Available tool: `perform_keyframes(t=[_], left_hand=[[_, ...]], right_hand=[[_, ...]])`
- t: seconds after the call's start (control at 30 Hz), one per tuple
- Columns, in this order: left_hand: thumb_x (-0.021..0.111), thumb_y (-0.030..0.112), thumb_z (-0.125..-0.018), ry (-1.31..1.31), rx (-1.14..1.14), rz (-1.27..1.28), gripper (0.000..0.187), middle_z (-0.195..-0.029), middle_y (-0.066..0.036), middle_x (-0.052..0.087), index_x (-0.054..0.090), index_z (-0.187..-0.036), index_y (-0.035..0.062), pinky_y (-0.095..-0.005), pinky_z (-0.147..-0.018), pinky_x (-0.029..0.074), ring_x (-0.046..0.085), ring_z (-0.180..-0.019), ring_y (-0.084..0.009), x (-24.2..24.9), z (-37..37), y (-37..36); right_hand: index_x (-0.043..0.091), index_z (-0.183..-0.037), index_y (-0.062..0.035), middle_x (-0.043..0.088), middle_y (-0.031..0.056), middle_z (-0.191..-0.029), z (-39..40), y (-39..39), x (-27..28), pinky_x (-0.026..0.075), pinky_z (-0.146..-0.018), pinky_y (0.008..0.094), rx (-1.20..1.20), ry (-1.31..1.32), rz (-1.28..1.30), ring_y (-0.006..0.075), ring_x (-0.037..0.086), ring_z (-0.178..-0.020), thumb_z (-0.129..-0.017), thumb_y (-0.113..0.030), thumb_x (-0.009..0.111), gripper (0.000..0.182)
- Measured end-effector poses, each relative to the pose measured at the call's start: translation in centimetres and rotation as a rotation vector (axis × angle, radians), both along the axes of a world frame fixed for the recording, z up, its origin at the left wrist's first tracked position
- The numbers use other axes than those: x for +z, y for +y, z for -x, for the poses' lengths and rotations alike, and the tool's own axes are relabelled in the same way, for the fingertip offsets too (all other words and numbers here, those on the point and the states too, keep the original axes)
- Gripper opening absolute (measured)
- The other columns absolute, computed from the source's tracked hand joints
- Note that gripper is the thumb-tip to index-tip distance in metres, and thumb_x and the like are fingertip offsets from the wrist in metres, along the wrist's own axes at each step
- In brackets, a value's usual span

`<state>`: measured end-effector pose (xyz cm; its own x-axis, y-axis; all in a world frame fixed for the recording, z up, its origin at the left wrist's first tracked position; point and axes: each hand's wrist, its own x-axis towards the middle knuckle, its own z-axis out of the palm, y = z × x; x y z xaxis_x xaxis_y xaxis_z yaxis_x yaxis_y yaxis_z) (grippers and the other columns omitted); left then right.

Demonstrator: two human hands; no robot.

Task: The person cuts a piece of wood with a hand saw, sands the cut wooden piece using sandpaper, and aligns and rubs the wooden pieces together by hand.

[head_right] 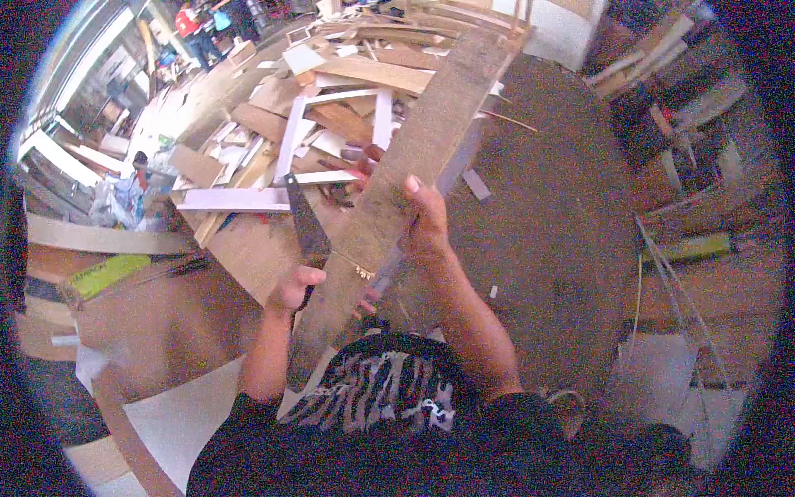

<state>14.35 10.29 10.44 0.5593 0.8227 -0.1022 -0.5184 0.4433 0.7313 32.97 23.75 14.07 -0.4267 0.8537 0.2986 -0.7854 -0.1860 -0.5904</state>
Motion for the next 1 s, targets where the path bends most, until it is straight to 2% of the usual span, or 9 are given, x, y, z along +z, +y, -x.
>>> perform_keyframes(t=[0.1,0.2,0.27,0.4,0.47,0.5,0.57,0.77,1.0], left_hand=[[0.047,0.036,-0.091,-0.090,-0.121,0.057,0.074,-0.134,-0.035,0.053,0.033,-0.146,-0.0101,-0.0510,-0.099,0.049,0.061,-0.116,-0.0449,-0.1,-3.1,0.5],[0.048,0.036,-0.092,-0.152,-0.174,0.043,0.071,-0.135,-0.031,0.054,0.035,-0.146,-0.0083,-0.0473,-0.102,0.047,0.059,-0.119,-0.0413,0.3,-5.4,0.8],[0.054,0.040,-0.091,0.458,0.170,-0.276,0.072,-0.135,-0.026,0.056,0.039,-0.144,-0.0069,-0.0423,-0.103,0.046,0.059,-0.120,-0.0368,1.9,-6.6,0.6],[0.068,0.041,-0.084,0.686,0.385,-0.376,0.077,-0.133,-0.022,0.058,0.044,-0.141,-0.0053,-0.0410,-0.103,0.044,0.059,-0.119,-0.0332,2.1,-8.9,-1.5],[0.080,0.045,-0.075,1.438,0.504,-0.677,0.086,-0.129,-0.023,0.059,0.048,-0.140,-0.0003,-0.0447,-0.102,0.044,0.059,-0.117,-0.0362,3.1,-10.6,-3.0],[0.080,0.045,-0.075,1.437,0.497,-0.686,0.086,-0.129,-0.023,0.059,0.048,-0.140,-0.0003,-0.0447,-0.102,0.044,0.059,-0.117,-0.0362,3.5,-11.6,-3.3],[0.087,0.042,-0.067,1.770,0.603,-0.593,0.091,-0.125,-0.024,0.061,0.050,-0.140,0.0044,-0.0476,-0.102,0.044,0.059,-0.114,-0.0393,4.1,-13.7,-3.8],[0.093,0.039,-0.060,1.714,0.811,-0.608,0.083,-0.117,-0.022,0.066,0.062,-0.130,0.0056,-0.0456,-0.094,0.051,0.064,-0.108,-0.0383,3.1,-14.5,-4.2],[0.093,0.035,-0.059,1.731,0.809,-0.635,0.081,-0.116,-0.019,0.067,0.064,-0.129,0.0079,-0.0424,-0.089,0.055,0.066,-0.105,-0.0343,4.4,-15.2,-4.1]], right_hand=[[0.037,-0.145,-0.0046,0.055,0.0164,-0.131,-3.1,-1.6,2.4,0.049,-0.101,0.0465,0.020,0.111,0.037,0.0275,0.059,-0.115,-0.087,-0.041,0.062,0.072],[0.040,-0.142,-0.0038,0.057,0.0158,-0.125,-6.3,-1.9,2.4,0.053,-0.093,0.0445,-0.026,-0.013,0.123,0.0262,0.061,-0.107,-0.087,-0.039,0.061,0.068],[0.045,-0.137,-0.0009,0.058,0.0151,-0.122,-7.8,-2.3,2.3,0.055,-0.087,0.0425,-0.173,-0.122,0.139,0.0254,0.063,-0.103,-0.087,-0.036,0.061,0.063],[0.051,-0.130,0.0019,0.059,0.0142,-0.119,-10.2,-2.7,2.4,0.055,-0.086,0.0425,-0.402,-0.147,0.142,0.0254,0.063,-0.103,-0.087,-0.034,0.062,0.058],[0.053,-0.126,0.0029,0.060,0.0149,-0.116,-11.2,-2.9,3.0,0.054,-0.086,0.0424,-0.519,-0.142,0.195,0.0257,0.062,-0.101,-0.086,-0.034,0.063,0.056],[0.053,-0.126,0.0029,0.060,0.0149,-0.116,-11.6,-2.7,2.9,0.054,-0.086,0.0424,-0.528,-0.137,0.195,0.0257,0.062,-0.101,-0.086,-0.034,0.063,0.056],[0.054,-0.125,0.0015,0.061,0.0146,-0.110,-12.6,-2.5,2.9,0.052,-0.087,0.0406,-0.481,-0.087,0.258,0.0252,0.061,-0.098,-0.086,-0.035,0.064,0.054],[0.056,-0.121,-0.0008,0.060,0.0120,-0.100,-13.9,-1.5,2.8,0.051,-0.086,0.0376,-0.450,0.033,0.408,0.0237,0.059,-0.092,-0.087,-0.036,0.064,0.050],[0.056,-0.121,-0.0013,0.060,0.0118,-0.100,-14.3,-1.2,2.4,0.052,-0.083,0.0367,-0.422,0.042,0.430,0.0232,0.060,-0.091,-0.088,-0.036,0.065,0.049]])
